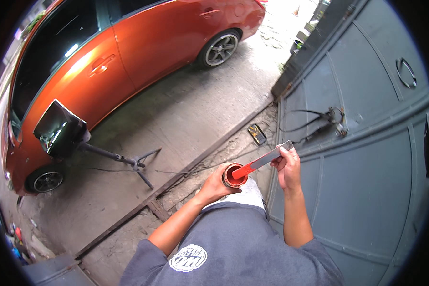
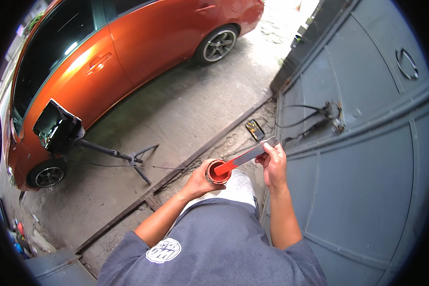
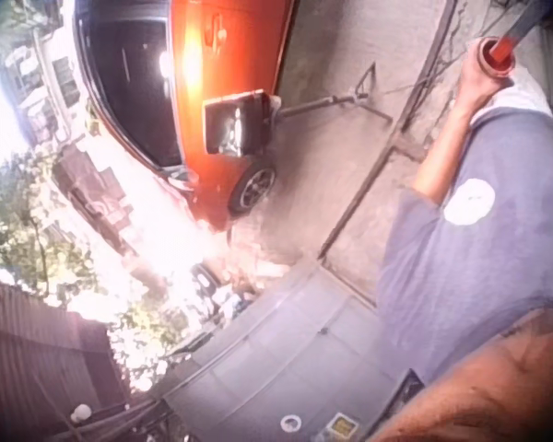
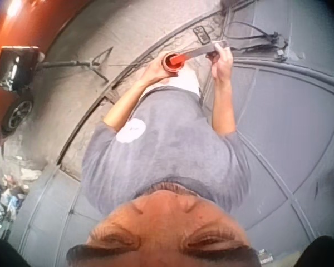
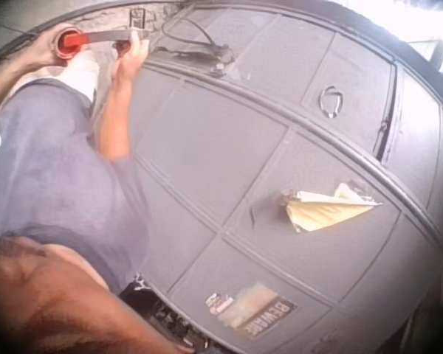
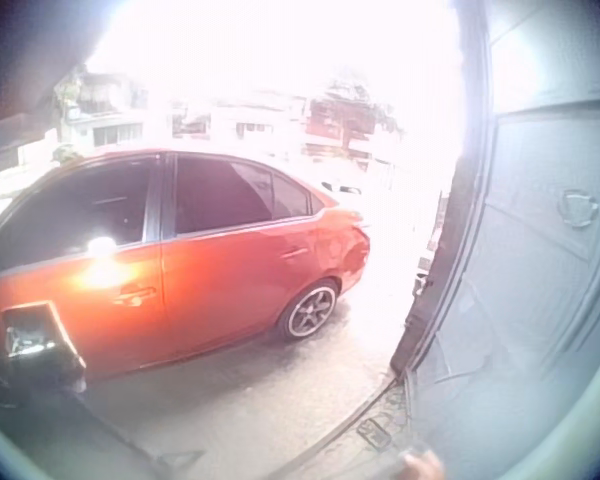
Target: The person mixes red paint in a small container using a metal spatula. They walk through a garage filled with cars and apply the paint to a scratch on the side of an orange sedan. Afterward, they return to the workbench and pour more paint from a larger can into the small container.
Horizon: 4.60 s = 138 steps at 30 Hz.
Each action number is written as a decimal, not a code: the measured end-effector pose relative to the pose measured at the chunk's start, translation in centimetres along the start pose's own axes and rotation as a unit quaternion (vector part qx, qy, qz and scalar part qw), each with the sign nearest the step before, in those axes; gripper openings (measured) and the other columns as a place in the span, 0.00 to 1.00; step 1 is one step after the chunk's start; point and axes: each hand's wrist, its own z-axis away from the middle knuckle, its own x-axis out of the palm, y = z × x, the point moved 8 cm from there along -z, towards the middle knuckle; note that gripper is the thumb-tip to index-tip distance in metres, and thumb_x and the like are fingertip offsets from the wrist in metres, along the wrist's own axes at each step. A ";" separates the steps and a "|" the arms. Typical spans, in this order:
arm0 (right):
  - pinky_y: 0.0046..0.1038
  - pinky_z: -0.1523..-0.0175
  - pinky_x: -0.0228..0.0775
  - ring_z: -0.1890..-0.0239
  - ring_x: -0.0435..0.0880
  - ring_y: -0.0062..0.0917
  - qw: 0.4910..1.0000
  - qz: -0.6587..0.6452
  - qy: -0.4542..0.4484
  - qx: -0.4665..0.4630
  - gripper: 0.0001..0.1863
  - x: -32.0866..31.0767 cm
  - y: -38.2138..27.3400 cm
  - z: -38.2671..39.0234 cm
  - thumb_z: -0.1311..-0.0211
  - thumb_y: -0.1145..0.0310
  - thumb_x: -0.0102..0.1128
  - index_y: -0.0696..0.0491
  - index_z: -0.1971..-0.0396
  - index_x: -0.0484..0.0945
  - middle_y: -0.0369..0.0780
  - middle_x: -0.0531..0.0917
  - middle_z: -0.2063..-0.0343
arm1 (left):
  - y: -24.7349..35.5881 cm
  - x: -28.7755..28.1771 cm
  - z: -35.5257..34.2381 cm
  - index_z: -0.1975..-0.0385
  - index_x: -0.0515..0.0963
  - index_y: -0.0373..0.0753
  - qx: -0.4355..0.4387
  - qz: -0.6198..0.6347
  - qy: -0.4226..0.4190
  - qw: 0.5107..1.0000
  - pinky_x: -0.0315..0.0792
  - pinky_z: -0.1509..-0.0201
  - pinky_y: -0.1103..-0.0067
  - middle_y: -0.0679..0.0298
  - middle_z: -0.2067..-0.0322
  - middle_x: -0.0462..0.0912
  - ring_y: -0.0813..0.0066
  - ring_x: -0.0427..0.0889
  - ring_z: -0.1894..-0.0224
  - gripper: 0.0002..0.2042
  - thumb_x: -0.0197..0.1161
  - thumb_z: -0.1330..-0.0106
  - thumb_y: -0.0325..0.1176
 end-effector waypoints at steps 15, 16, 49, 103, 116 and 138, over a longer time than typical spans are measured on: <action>0.24 0.60 0.77 0.67 0.83 0.20 0.967 0.045 -0.249 0.036 0.08 29.4 0.6 -32.8 0.26 0.68 0.58 0.55 0.55 0.80 0.36 0.84 0.67 | -2.1 -26.2 -19.8 0.36 0.70 0.40 -0.005 -0.035 0.263 0.964 0.71 0.30 0.69 0.60 0.40 0.77 0.65 0.77 0.36 0.44 0.88 0.54 0.41; 0.24 0.60 0.76 0.67 0.83 0.20 0.961 0.053 -0.267 0.043 0.08 31.1 0.6 -34.9 0.26 0.68 0.58 0.55 0.55 0.80 0.36 0.84 0.66 | -1.9 -27.5 -21.3 0.36 0.70 0.40 -0.008 -0.027 0.280 0.960 0.71 0.30 0.69 0.60 0.40 0.77 0.65 0.77 0.36 0.44 0.88 0.54 0.41; 0.28 0.56 0.77 0.61 0.86 0.24 0.792 0.239 -0.561 -0.032 0.06 82.0 8.0 -60.9 0.23 0.69 0.58 0.53 0.53 0.79 0.37 0.85 0.62 | -5.7 -69.9 -36.8 0.40 0.74 0.44 -0.038 0.010 0.623 0.781 0.72 0.31 0.67 0.60 0.41 0.75 0.60 0.76 0.36 0.36 0.81 0.53 0.30; 0.26 0.46 0.72 0.56 0.79 0.18 0.648 0.274 -0.704 -0.096 0.08 95.3 11.8 -64.0 0.22 0.70 0.56 0.59 0.54 0.77 0.35 0.84 0.60 | -9.2 -77.8 -41.1 0.41 0.70 0.36 -0.089 -0.088 0.687 0.716 0.69 0.32 0.63 0.52 0.44 0.75 0.54 0.73 0.38 0.38 0.83 0.54 0.29; 0.41 0.52 0.77 0.55 0.85 0.50 0.572 0.377 -0.671 -0.284 0.11 90.3 10.2 -57.3 0.26 0.67 0.58 0.60 0.54 0.79 0.52 0.85 0.59 | -6.1 -76.0 -40.1 0.40 0.70 0.38 -0.061 -0.120 0.708 0.693 0.71 0.34 0.63 0.52 0.42 0.74 0.51 0.72 0.38 0.37 0.82 0.53 0.29; 0.23 0.56 0.75 0.62 0.83 0.20 0.730 0.293 -0.613 -0.077 0.10 95.7 13.0 -64.6 0.19 0.65 0.51 0.55 0.50 0.76 0.36 0.82 0.60 | -7.5 -78.7 -38.8 0.38 0.70 0.40 -0.091 -0.057 0.709 0.697 0.71 0.31 0.64 0.51 0.44 0.75 0.51 0.74 0.37 0.36 0.78 0.50 0.34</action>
